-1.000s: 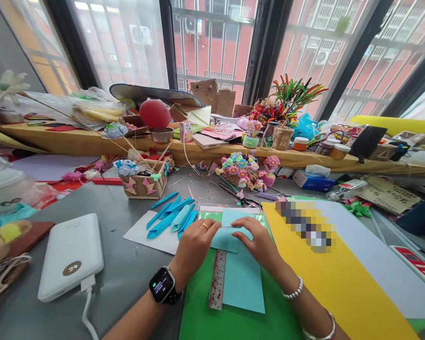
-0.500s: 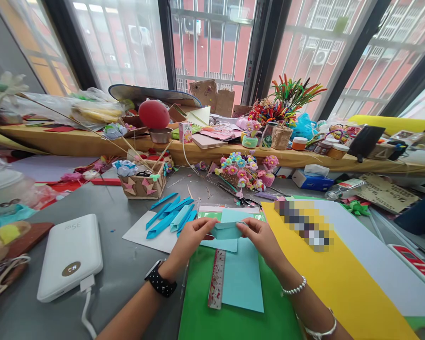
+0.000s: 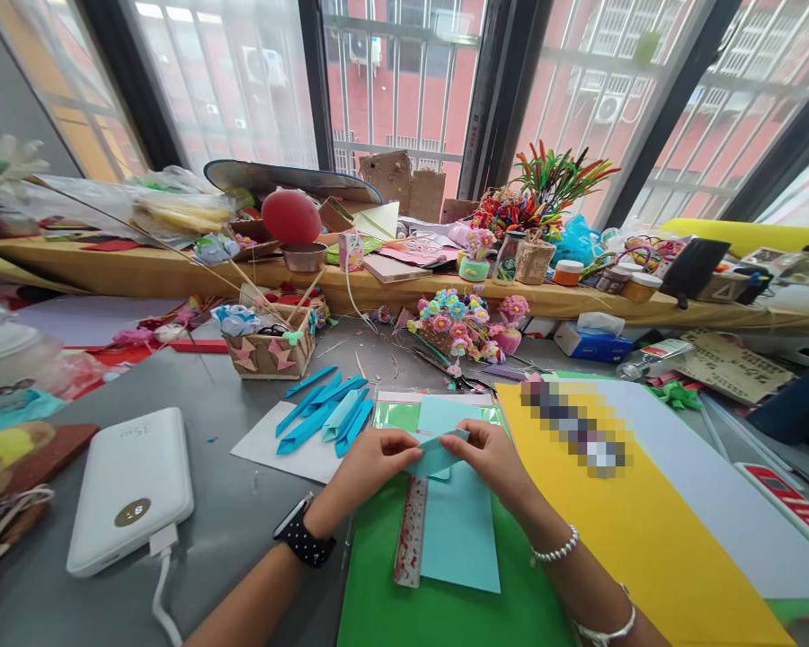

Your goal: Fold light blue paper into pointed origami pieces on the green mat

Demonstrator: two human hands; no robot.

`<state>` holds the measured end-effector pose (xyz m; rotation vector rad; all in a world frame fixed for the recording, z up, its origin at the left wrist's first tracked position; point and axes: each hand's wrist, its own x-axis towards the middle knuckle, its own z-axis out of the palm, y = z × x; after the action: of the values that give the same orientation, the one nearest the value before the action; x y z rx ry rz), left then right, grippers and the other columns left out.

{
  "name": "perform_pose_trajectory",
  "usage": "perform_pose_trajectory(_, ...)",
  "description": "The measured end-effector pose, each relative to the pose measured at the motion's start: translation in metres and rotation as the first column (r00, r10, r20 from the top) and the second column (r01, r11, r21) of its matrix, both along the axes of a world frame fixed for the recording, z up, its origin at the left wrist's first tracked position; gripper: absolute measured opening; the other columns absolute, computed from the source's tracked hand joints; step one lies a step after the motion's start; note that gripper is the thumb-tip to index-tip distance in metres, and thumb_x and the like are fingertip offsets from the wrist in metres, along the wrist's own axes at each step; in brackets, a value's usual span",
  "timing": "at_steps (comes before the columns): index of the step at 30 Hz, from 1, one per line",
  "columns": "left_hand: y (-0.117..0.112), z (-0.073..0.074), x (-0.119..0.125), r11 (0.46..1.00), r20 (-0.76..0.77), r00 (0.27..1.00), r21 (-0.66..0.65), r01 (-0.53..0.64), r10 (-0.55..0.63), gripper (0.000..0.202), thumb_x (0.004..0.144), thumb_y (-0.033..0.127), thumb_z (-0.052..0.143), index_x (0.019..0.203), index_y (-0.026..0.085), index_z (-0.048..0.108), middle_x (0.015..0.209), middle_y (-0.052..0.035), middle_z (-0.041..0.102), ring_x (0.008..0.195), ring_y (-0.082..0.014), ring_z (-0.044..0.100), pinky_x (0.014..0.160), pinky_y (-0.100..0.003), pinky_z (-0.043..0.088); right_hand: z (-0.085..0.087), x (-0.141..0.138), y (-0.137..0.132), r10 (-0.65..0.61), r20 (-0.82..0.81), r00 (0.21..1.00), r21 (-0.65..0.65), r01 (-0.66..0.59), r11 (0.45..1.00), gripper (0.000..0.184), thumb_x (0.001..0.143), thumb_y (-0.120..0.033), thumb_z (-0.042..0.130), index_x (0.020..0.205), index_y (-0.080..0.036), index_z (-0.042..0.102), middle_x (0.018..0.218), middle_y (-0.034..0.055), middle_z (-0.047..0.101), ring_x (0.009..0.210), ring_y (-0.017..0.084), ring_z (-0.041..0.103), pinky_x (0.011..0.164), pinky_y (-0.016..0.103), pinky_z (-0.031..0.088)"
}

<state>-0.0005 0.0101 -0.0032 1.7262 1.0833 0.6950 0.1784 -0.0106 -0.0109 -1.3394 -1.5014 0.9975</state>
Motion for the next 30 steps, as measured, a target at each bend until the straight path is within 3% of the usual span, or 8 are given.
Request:
perform_pose_trajectory(4, -0.001, -0.002, 0.000, 0.983, -0.145, 0.986, 0.158, 0.099, -0.076, 0.027, 0.069, 0.038, 0.053, 0.057, 0.016, 0.063, 0.063, -0.0012, 0.060, 0.066, -0.0156, 0.053, 0.058, -0.022, 0.039, 0.003, -0.001, -0.002, 0.041, -0.020, 0.999, -0.023, -0.042, 0.999, 0.027, 0.065, -0.038, 0.060, 0.053, -0.015, 0.053, 0.047, -0.0051, 0.039, 0.046, 0.008, 0.035, 0.043, 0.020, 0.025)
perform_pose_trajectory(9, -0.003, 0.002, 0.001, 0.979, -0.156, 0.980, 0.144, 0.145, -0.122, 0.031, 0.070, 0.038, 0.052, 0.050, 0.015, 0.058, 0.058, 0.0009, 0.053, 0.062, -0.0135, 0.049, 0.055, -0.020, 0.036, 0.012, -0.004, -0.006, 0.066, -0.104, 0.992, -0.003, -0.066, 0.998, 0.027, 0.071, -0.037, 0.053, 0.057, -0.014, 0.057, 0.050, -0.0035, 0.042, 0.049, 0.009, 0.036, 0.045, 0.021, 0.027)
perform_pose_trajectory(14, -0.007, 0.006, 0.004, 0.975, -0.124, 0.981, 0.149, 0.165, -0.147, 0.027, 0.074, 0.037, 0.048, 0.072, 0.015, 0.063, 0.068, -0.0002, 0.058, 0.065, -0.0131, 0.049, 0.057, -0.021, 0.036, 0.015, -0.005, -0.008, 0.094, -0.023, 0.995, 0.024, -0.093, 0.995, 0.028, 0.073, -0.036, 0.052, 0.059, -0.014, 0.060, 0.050, -0.0029, 0.043, 0.048, 0.009, 0.036, 0.044, 0.021, 0.026)
perform_pose_trajectory(17, -0.007, 0.006, 0.005, 0.976, -0.132, 0.984, 0.162, 0.143, -0.122, 0.029, 0.074, 0.037, 0.049, 0.061, 0.014, 0.061, 0.060, 0.0010, 0.054, 0.060, -0.0121, 0.046, 0.054, -0.021, 0.034, 0.014, -0.006, -0.008, 0.091, 0.009, 0.996, 0.066, -0.092, 0.994, 0.029, 0.075, -0.038, 0.050, 0.064, -0.014, 0.061, 0.054, -0.0015, 0.049, 0.051, 0.010, 0.041, 0.046, 0.021, 0.031)
perform_pose_trajectory(19, -0.006, 0.006, 0.004, 0.990, -0.054, 0.994, 0.100, 0.096, -0.091, 0.028, 0.072, 0.037, 0.052, 0.059, 0.014, 0.060, 0.059, 0.0013, 0.054, 0.059, -0.0120, 0.047, 0.053, -0.021, 0.035, 0.013, -0.005, -0.007, 0.088, -0.028, 0.996, 0.081, -0.085, 0.993, 0.028, 0.075, -0.040, 0.050, 0.072, -0.014, 0.061, 0.063, 0.0007, 0.055, 0.058, 0.012, 0.048, 0.052, 0.022, 0.037)
perform_pose_trajectory(23, -0.005, 0.006, 0.004, 0.979, 0.295, 0.954, -0.203, 0.010, 0.052, 0.024, 0.067, 0.035, 0.060, 0.078, 0.013, 0.061, 0.072, -0.0019, 0.062, 0.066, -0.0147, 0.055, 0.059, -0.024, 0.043, 0.012, -0.004, -0.006, 0.153, -0.111, 0.982, -0.003, -0.154, 0.988, 0.029, 0.066, -0.040, 0.061, 0.082, -0.015, 0.059, 0.076, 0.0034, 0.062, 0.070, 0.016, 0.056, 0.062, 0.025, 0.044)
perform_pose_trajectory(26, -0.007, 0.007, 0.005, 0.935, 0.471, 0.861, -0.353, -0.014, 0.191, 0.027, 0.065, 0.030, 0.064, 0.086, 0.014, 0.060, 0.082, -0.0049, 0.065, 0.078, -0.0184, 0.059, 0.073, -0.031, 0.045, 0.011, -0.008, -0.007, 0.224, -0.031, 0.974, -0.039, -0.225, 0.974, 0.024, 0.062, -0.038, 0.065, 0.069, -0.015, 0.059, 0.065, 0.0008, 0.061, 0.061, 0.014, 0.056, 0.056, 0.023, 0.044)
perform_pose_trajectory(30, -0.010, 0.008, 0.007, 0.903, 0.530, 0.811, -0.430, 0.007, 0.246, 0.025, 0.062, 0.026, 0.067, 0.083, 0.014, 0.063, 0.085, -0.0063, 0.067, 0.085, -0.0207, 0.059, 0.078, -0.033, 0.045, 0.009, -0.010, -0.008, 0.174, -0.038, 0.984, -0.030, -0.175, 0.984, 0.023, 0.067, -0.037, 0.060, 0.061, -0.015, 0.058, 0.057, 0.0003, 0.059, 0.056, 0.013, 0.056, 0.053, 0.023, 0.044)
